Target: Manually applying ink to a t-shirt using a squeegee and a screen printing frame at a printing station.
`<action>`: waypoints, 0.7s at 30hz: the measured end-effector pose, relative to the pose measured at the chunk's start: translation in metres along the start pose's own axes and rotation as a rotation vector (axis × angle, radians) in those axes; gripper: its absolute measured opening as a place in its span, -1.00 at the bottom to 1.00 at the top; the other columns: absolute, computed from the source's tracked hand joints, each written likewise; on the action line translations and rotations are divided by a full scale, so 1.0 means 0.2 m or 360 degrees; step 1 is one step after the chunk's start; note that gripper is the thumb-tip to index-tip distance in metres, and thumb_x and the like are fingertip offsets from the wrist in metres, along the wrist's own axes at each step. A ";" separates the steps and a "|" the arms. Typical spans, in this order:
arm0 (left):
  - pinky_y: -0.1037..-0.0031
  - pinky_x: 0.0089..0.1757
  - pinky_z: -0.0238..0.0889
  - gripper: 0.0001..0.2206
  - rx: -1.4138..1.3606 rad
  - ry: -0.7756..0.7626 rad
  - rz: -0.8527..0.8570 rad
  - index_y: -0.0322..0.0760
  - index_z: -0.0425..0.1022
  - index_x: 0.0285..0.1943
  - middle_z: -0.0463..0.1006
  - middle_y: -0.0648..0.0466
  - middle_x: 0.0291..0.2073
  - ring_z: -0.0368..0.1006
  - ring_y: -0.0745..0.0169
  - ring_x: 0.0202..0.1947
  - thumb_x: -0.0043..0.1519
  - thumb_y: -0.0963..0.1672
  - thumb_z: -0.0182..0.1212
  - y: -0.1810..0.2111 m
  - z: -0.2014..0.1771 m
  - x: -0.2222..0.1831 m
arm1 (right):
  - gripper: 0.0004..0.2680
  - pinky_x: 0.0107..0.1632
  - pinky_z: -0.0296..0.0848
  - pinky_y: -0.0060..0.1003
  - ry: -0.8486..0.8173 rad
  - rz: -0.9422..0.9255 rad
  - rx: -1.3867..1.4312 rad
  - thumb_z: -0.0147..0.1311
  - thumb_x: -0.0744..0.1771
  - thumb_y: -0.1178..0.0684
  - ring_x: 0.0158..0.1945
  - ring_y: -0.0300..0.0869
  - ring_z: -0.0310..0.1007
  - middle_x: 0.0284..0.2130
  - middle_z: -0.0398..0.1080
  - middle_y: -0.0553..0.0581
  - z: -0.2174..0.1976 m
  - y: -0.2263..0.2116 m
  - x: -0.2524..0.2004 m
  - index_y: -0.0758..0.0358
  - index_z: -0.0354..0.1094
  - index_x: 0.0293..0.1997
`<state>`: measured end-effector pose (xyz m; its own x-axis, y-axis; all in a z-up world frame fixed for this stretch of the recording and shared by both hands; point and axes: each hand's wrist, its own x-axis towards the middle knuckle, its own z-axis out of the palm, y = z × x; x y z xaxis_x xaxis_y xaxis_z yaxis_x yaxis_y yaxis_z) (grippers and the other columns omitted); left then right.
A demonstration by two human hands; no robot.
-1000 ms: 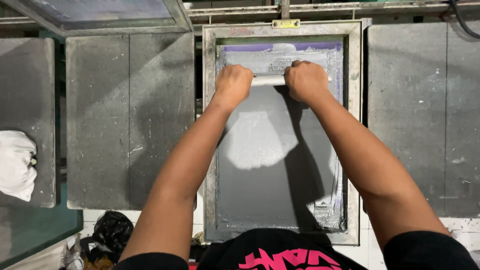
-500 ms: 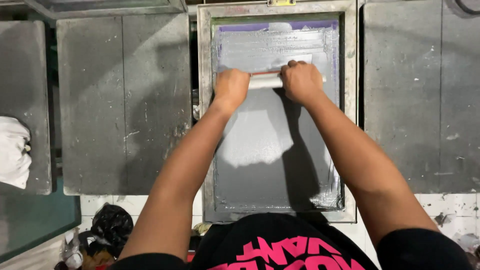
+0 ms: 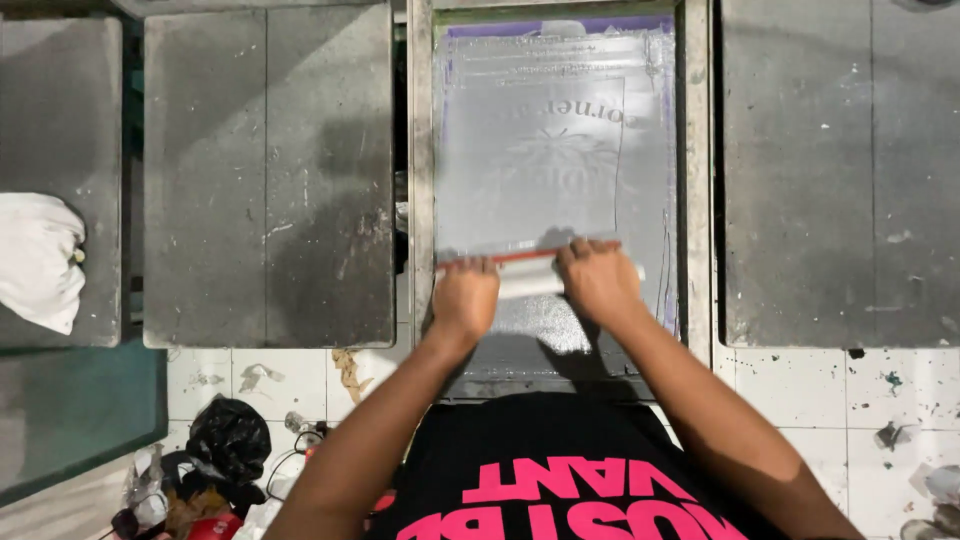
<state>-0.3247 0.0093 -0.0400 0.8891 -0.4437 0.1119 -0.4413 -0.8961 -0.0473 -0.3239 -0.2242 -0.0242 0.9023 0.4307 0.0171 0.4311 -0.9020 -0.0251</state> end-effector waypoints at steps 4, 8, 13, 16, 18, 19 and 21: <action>0.19 -0.26 0.48 -0.81 -0.0186 0.0067 -0.0022 -0.33 0.63 -0.12 0.66 -0.08 -0.33 0.63 -0.09 -0.26 0.17 -0.23 0.13 0.12 -0.04 -0.31 | -0.84 -0.34 0.60 -0.03 -0.0149 0.0107 0.0035 -0.02 0.30 0.10 -0.29 0.09 0.62 -0.27 0.52 0.19 0.01 -0.17 -0.30 0.19 0.50 -0.14; 0.15 -0.18 0.51 -0.76 -0.0386 -0.0166 -0.0046 -0.32 0.63 -0.05 0.68 -0.13 -0.20 0.63 -0.16 -0.11 0.23 -0.21 0.04 0.20 -0.13 -0.55 | -0.88 -0.32 0.60 -0.22 -0.0139 -0.0009 -0.0069 -0.01 0.30 0.11 -0.20 -0.01 0.62 -0.30 0.52 0.07 -0.02 -0.29 -0.53 0.07 0.49 -0.20; 0.13 -0.37 0.51 -0.80 -0.0403 -0.0226 -0.0037 -0.26 0.65 -0.17 0.68 -0.07 -0.34 0.64 -0.15 -0.31 0.23 -0.19 0.07 0.21 -0.18 -0.57 | -0.88 -0.35 0.58 -0.21 -0.0266 0.0022 -0.0062 -0.04 0.30 0.10 -0.23 -0.05 0.61 -0.34 0.50 0.04 -0.09 -0.33 -0.57 0.04 0.47 -0.24; 0.18 -0.46 0.48 -0.84 -0.0334 -0.0065 -0.0017 -0.23 0.65 -0.27 0.65 -0.03 -0.47 0.63 -0.10 -0.44 0.16 -0.18 0.11 0.20 -0.12 -0.58 | -0.87 -0.32 0.58 -0.17 -0.0364 0.0059 -0.0035 -0.06 0.31 0.09 -0.21 -0.03 0.61 -0.30 0.50 0.06 -0.08 -0.34 -0.57 0.06 0.46 -0.22; 0.20 -0.48 0.47 -0.84 -0.0333 -0.0009 0.0004 -0.22 0.65 -0.30 0.64 -0.01 -0.51 0.62 -0.09 -0.48 0.12 -0.18 0.12 0.21 -0.07 -0.59 | -0.87 -0.30 0.59 -0.15 -0.0470 0.0098 -0.0005 -0.07 0.31 0.09 -0.19 -0.01 0.61 -0.26 0.50 0.07 -0.08 -0.34 -0.59 0.07 0.45 -0.19; 0.21 -0.47 0.47 -0.85 -0.0306 0.0013 0.0015 -0.22 0.65 -0.31 0.63 -0.01 -0.51 0.62 -0.08 -0.47 0.12 -0.18 0.13 0.20 -0.04 -0.60 | -0.87 -0.29 0.59 -0.15 -0.0459 0.0094 0.0000 -0.08 0.31 0.09 -0.18 -0.01 0.61 -0.27 0.49 0.07 -0.07 -0.34 -0.59 0.08 0.44 -0.19; 0.22 -0.46 0.48 -0.86 -0.0282 0.0044 0.0044 -0.21 0.65 -0.32 0.63 -0.01 -0.50 0.62 -0.08 -0.46 0.11 -0.17 0.14 0.19 -0.03 -0.61 | -0.87 -0.29 0.59 -0.15 -0.0442 0.0108 -0.0002 -0.08 0.32 0.09 -0.17 0.00 0.61 -0.27 0.48 0.07 -0.08 -0.35 -0.60 0.08 0.43 -0.20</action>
<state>-0.4510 0.0286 -0.0498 0.8737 -0.4658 0.1402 -0.4823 -0.8670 0.1249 -0.4618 -0.2126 -0.0080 0.8960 0.3607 -0.2591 0.3695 -0.9291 -0.0159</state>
